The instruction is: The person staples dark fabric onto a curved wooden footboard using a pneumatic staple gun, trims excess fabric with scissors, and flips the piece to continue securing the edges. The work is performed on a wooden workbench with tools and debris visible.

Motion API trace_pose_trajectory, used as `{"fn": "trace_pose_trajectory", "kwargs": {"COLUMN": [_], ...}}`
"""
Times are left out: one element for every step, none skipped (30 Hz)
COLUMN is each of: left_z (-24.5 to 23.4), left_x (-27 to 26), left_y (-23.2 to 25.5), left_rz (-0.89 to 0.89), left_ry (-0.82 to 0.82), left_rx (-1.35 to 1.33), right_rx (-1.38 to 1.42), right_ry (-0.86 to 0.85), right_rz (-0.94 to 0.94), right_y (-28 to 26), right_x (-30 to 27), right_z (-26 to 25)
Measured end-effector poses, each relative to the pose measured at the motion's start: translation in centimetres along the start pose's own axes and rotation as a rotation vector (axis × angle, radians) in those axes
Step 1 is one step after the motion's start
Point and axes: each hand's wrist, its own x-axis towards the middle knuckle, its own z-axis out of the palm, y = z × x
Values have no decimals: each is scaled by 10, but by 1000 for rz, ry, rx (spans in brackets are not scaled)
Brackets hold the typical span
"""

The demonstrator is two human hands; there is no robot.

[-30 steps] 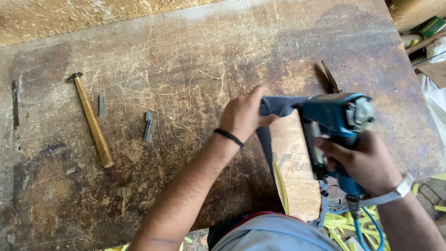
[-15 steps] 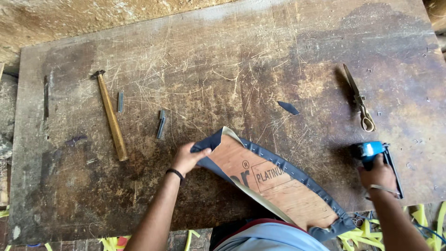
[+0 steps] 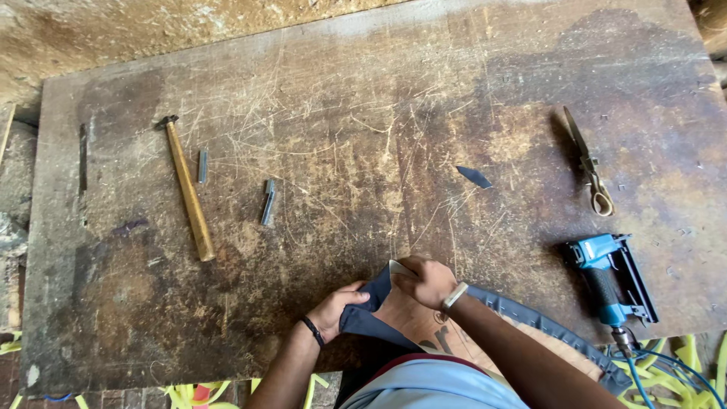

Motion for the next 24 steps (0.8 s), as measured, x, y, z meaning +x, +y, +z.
{"fn": "trace_pose_trajectory", "kwargs": {"left_z": [-6,-10,-12,-10,-11,-10,-12,-14,-15,-16,-14,-13,-14,-15,-15,-15,-16,-16,-16,-15,-14,-12,-11,-9], "left_x": [1,4,10,16,18,19,18,16,15,14,8,2,-2,-6,-9,-12,-16,-18,-20,-22,-21,-20,-21,-22], "left_y": [-5,-11,-17,-26,-32,-39,-38,-36,-33,-29,-30,-30,-22,-16,-9,-3,2,7,11,13,17,20,22,25], "left_rz": [-50,-87,-85,-70,-59,-59,-58,-57,-76,-94,-124,-110,-89,-68,-96,-125,-154,-164,-173,-182,-175,-167,-161,-143], "left_ry": [26,48,12,-46,-99,-112,-107,-97,-64,-31,1,-28,-55,-82,-104,-124,-144,-141,-139,-137,-151,-166,-178,-133], "left_rx": [-27,-40,-30,-6,4,-26,-53,-97,-68,-39,-17,46,116,186,170,154,137,199,259,318,338,358,377,467], "right_rx": [-27,-15,-8,-2,61,123,188,200,209,218,190,161,133,136,137,138,185,231,277,331,384,436,455,474], "right_ry": [66,36,6,-24,2,27,56,74,99,124,119,114,115,93,72,51,92,133,174,212,250,287,286,285], "right_rz": [-73,-63,-51,-39,-47,-54,-69,-75,-76,-76,-85,-93,-110,-132,-152,-172,-253,-334,-414,-443,-476,-508,-531,-554], "right_y": [1,1,2,1,-2,-6,-13,-21,-26,-30,-34,-36,-39,-40,-41,-40,-38,-36,-33,-30,-26,-23,-21,-19], "right_x": [-3,-5,-9,-13,-17,-21,-19,-16,-14,-11,-15,-18,-15,-12,-9,-7,-5,-3,-3,-4,-4,-3,-2,-1], "right_z": [7,14,19,24,29,33,35,35,34,32,32,33,34,36,39,42,46,51,56,61,65,67,70,74]}}
